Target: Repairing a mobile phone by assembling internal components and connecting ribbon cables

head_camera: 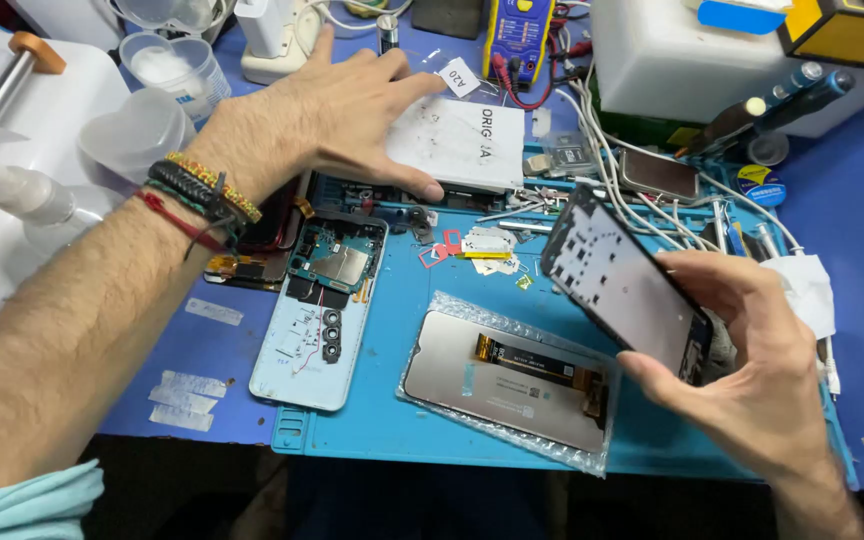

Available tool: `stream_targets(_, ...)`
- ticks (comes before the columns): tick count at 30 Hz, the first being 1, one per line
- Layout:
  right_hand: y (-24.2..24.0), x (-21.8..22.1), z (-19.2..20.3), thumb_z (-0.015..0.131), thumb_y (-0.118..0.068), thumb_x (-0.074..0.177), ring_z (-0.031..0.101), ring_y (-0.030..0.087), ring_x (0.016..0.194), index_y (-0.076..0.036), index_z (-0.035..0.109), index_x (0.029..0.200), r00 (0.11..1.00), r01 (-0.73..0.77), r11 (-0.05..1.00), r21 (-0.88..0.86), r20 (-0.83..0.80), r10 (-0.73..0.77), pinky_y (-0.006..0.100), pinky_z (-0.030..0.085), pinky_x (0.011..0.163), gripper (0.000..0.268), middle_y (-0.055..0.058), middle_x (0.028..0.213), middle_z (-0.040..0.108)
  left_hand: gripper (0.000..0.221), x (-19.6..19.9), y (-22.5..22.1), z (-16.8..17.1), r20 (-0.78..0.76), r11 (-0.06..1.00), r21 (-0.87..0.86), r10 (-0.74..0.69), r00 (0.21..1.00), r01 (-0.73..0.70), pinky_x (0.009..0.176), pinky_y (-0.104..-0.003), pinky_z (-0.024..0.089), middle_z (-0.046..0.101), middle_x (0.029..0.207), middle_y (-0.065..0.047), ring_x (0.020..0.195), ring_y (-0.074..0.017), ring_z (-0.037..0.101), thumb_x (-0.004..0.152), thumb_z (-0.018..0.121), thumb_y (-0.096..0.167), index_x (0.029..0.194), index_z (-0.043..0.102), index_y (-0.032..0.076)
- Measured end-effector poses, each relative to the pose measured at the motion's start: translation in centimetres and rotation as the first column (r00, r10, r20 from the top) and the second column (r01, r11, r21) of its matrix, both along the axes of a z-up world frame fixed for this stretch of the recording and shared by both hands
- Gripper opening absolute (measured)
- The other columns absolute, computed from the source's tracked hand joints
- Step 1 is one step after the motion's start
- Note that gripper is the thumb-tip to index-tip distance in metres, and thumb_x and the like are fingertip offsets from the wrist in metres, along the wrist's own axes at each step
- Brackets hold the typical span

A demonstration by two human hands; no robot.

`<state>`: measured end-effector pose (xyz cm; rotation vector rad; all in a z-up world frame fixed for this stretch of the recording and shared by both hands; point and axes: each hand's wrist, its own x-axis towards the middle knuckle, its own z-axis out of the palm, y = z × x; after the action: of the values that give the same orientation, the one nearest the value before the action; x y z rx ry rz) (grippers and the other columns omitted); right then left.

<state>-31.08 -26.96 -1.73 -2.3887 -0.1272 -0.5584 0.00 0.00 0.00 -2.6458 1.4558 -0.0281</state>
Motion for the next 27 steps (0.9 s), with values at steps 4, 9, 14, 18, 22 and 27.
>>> stream_targets(4, 1.1, -0.7, 0.7, 0.091, -0.017, 0.070, 0.067, 0.027, 0.130, 0.004, 0.054, 0.141, 0.998, -0.050, 0.997, -0.066, -0.027, 0.048, 0.036, 0.055, 0.117, 0.083, 0.018, 0.138, 0.066, 0.129, -3.7, 1.4, 1.7, 0.127, 0.981, -0.169, -0.077, 0.989, 0.098, 0.111, -0.085, 0.018, 0.043, 0.160, -0.026, 0.146, -0.0450, 0.039, 0.081, 0.042, 0.104, 0.168, 0.030, 0.010)
stream_targets(9, 3.4, -0.2, 2.0, 0.084, -0.005, 0.074, 0.064, 0.034, 0.133, 0.011, 0.044, 0.141, 0.999, -0.027, 0.974, 0.226, 0.025, 0.022, 0.038, 0.054, 0.118, 0.080, 0.028, 0.139, 0.060, 0.084, -16.1, 3.2, 2.9, -0.293, 0.755, -0.648, -0.125, 0.948, -0.101, 0.122, -0.052, 0.034, 0.051, 0.160, -0.029, 0.148, -0.0402, 0.047, 0.102, 0.066, 0.049, 0.158, 0.037, -0.007)
stream_targets(14, 7.6, 0.7, 2.9, 0.086, -0.011, 0.076, 0.066, 0.033, 0.136, 0.005, 0.041, 0.141, 0.989, -0.141, 0.948, 0.285, -0.013, 0.151, 0.038, 0.058, 0.114, 0.081, 0.025, 0.139, 0.060, 0.101, -24.5, 0.4, -2.8, -0.744, 0.441, -0.642, -0.554, 0.373, -0.627, 0.127, -0.047, 0.035, 0.035, 0.170, -0.022, 0.158, -0.0333, 0.039, 0.093, 0.056, 0.068, 0.164, 0.017, 0.007)
stream_targets(18, 10.3, 1.5, 2.6, 0.092, -0.012, 0.083, 0.067, 0.029, 0.134, 0.001, 0.040, 0.139, 0.976, -0.206, 0.954, 0.219, -0.027, 0.217, 0.037, 0.062, 0.110, 0.079, 0.023, 0.142, 0.063, 0.080, -25.0, -1.3, -4.4, -0.610, 0.130, -0.719, -0.588, 0.531, -0.682, 0.140, -0.041, 0.032, 0.048, 0.168, -0.017, 0.162, -0.0291, 0.046, 0.108, 0.042, 0.063, 0.160, 0.038, 0.002)
stream_targets(22, 10.2, 1.5, 2.8, 0.094, -0.018, 0.087, 0.062, 0.031, 0.143, -0.002, 0.036, 0.143, 0.956, -0.257, 0.946, 0.196, -0.094, 0.279, 0.039, 0.057, 0.121, 0.082, 0.025, 0.151, 0.057, 0.081, -24.7, -1.1, -5.5, -0.684, 0.050, -0.610, -0.538, 0.493, -0.791, 0.138, -0.041, 0.039, 0.056, 0.161, -0.014, 0.155, -0.0257, 0.052, 0.103, 0.048, 0.068, 0.154, 0.049, 0.005)
stream_targets(27, 6.4, 0.7, 3.0, 0.073, -0.024, 0.090, 0.055, 0.044, 0.163, 0.006, 0.032, 0.154, 0.932, -0.324, 0.928, 0.184, -0.103, 0.346, 0.047, 0.048, 0.140, 0.082, 0.032, 0.162, 0.052, 0.062, -23.1, -0.2, -2.0, -0.412, -0.276, -0.419, -0.791, 0.452, -0.865, 0.103, -0.038, 0.059, 0.070, 0.105, -0.007, 0.109, -0.0274, 0.078, 0.088, 0.054, 0.068, 0.106, 0.065, 0.009)
